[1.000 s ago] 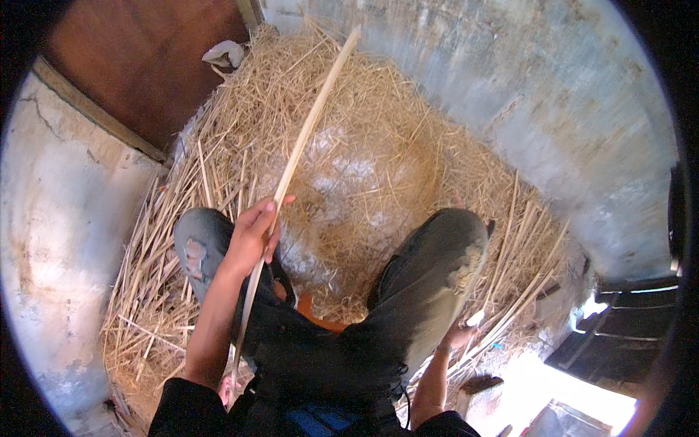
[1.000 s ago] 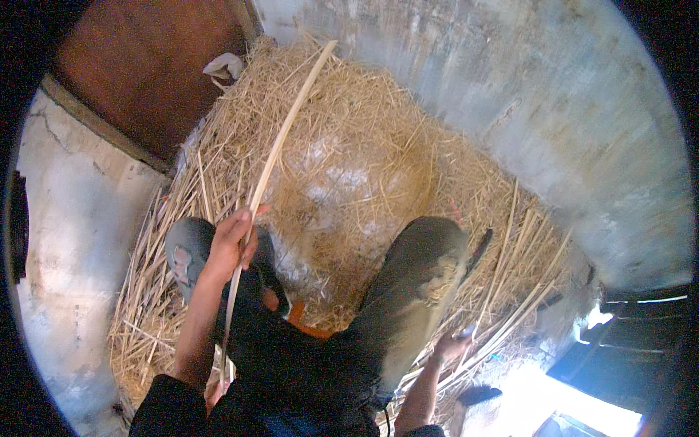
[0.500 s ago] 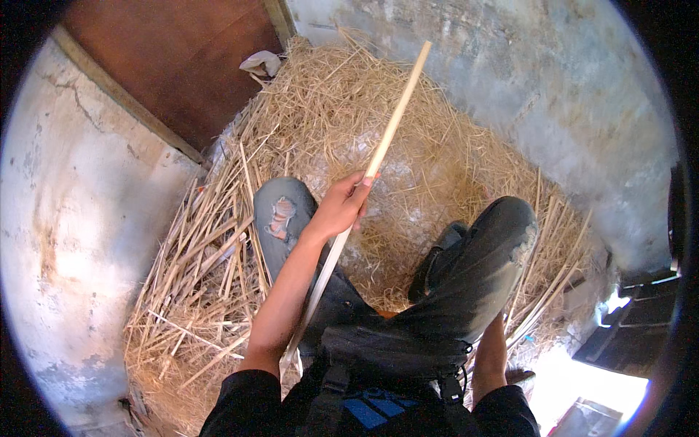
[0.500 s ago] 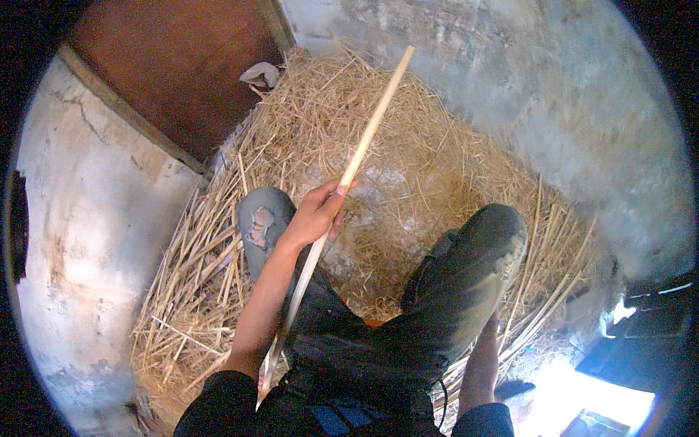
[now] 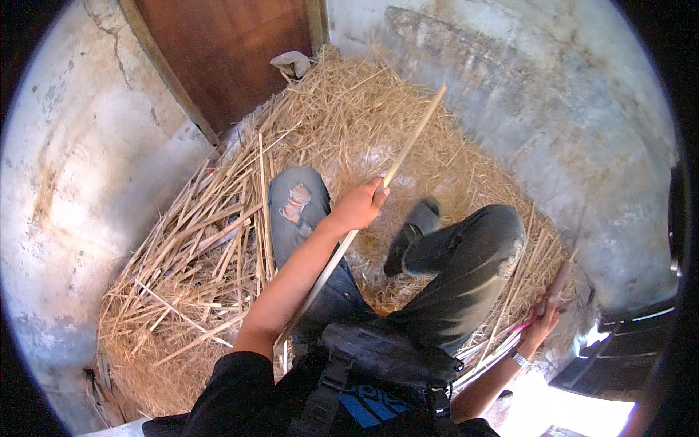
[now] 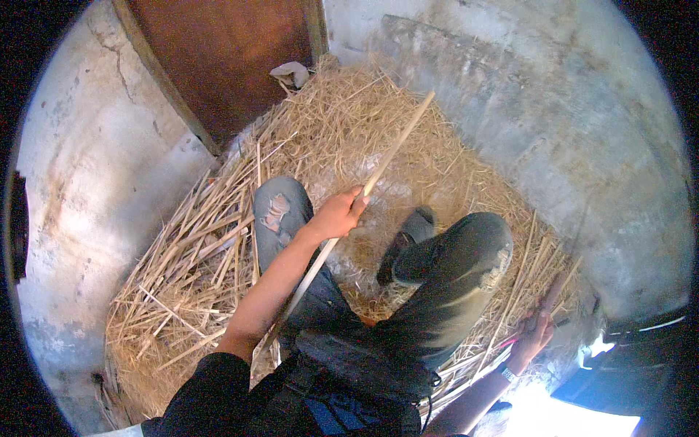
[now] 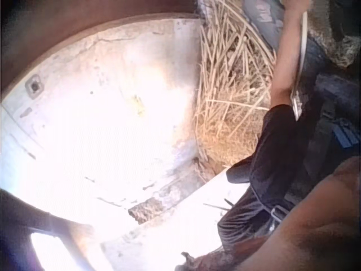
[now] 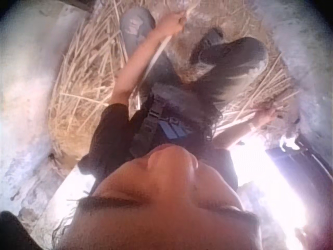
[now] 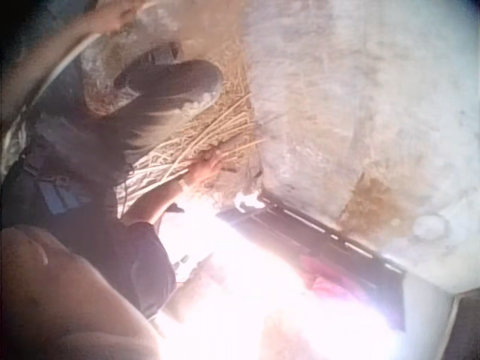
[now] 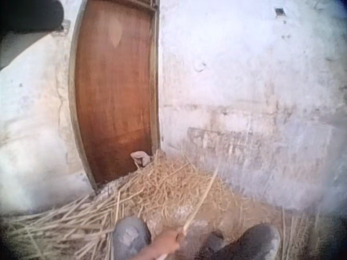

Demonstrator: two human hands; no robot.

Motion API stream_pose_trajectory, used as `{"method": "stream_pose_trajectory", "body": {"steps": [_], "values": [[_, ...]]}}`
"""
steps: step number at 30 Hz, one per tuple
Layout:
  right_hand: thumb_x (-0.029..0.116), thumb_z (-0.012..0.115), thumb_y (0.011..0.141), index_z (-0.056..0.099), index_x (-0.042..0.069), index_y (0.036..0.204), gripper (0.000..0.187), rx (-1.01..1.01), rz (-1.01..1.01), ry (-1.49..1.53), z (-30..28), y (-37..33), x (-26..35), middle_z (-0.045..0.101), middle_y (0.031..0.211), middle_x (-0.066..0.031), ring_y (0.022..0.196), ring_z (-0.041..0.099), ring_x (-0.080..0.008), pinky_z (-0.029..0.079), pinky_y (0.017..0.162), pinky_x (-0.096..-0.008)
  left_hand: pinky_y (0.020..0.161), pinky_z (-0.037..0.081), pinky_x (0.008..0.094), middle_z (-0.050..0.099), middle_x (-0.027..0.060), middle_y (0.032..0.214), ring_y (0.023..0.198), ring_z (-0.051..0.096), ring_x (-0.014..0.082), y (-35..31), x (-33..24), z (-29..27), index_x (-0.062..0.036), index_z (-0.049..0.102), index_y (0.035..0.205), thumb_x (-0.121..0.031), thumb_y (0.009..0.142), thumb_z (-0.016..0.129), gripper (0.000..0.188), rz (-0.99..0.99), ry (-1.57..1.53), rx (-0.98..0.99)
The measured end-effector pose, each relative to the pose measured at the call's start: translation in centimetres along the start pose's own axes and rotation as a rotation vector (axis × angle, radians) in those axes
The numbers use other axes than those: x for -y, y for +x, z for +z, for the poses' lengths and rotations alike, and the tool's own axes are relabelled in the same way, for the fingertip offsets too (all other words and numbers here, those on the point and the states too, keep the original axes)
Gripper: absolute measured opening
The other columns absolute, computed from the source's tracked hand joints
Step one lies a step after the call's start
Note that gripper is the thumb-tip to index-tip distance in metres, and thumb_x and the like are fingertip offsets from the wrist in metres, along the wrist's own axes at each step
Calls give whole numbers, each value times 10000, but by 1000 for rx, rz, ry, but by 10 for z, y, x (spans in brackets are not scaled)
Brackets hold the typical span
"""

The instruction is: The person sharpens a bamboo stick using a small hand knife while seated and then uses a machete to further shape the end of the stick while sitting on the floor.

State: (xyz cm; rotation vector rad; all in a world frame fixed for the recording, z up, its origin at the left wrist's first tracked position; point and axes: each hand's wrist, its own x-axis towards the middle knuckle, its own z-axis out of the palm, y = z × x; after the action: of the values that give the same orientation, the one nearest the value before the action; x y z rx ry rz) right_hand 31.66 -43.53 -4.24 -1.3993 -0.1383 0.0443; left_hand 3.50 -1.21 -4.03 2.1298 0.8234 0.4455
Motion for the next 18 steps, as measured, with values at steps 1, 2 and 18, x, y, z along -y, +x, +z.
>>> {"method": "stream_pose_trajectory", "body": {"steps": [1, 2, 18], "values": [[234, 588, 980, 579, -62, 1196, 366, -15, -11, 0, -1, -5, 11, 611, 782, -36, 469, 416, -46, 297, 395, -201, 717, 497, 516, 655, 238, 794, 773, 639, 445, 0, -6, 3, -15, 551, 1226, -344, 1012, 477, 399, -12, 5, 17], [271, 642, 939, 580, -65, 1209, 435, 148, -102, 60, -1, -8, 18, 631, 807, -50, 504, 446, -47, 342, 440, -204, 774, 483, 541, 662, 264, 843, 845, 618, 490, 0, -10, 4, -10, 547, 1235, -344, 1003, 485, 411, -30, 12, 30], [275, 716, 879, 695, 36, 816, 248, 1801, -105, -107, 256, -151, 73, 692, 697, -15, 609, 619, -97, 465, 525, -304, 616, 529, 553, 689, 220, 784, 735, 694, 397, -5, -24, 92, -15, 388, 1455, -332, 1016, 437, 544, -77, 504, -80]]}}
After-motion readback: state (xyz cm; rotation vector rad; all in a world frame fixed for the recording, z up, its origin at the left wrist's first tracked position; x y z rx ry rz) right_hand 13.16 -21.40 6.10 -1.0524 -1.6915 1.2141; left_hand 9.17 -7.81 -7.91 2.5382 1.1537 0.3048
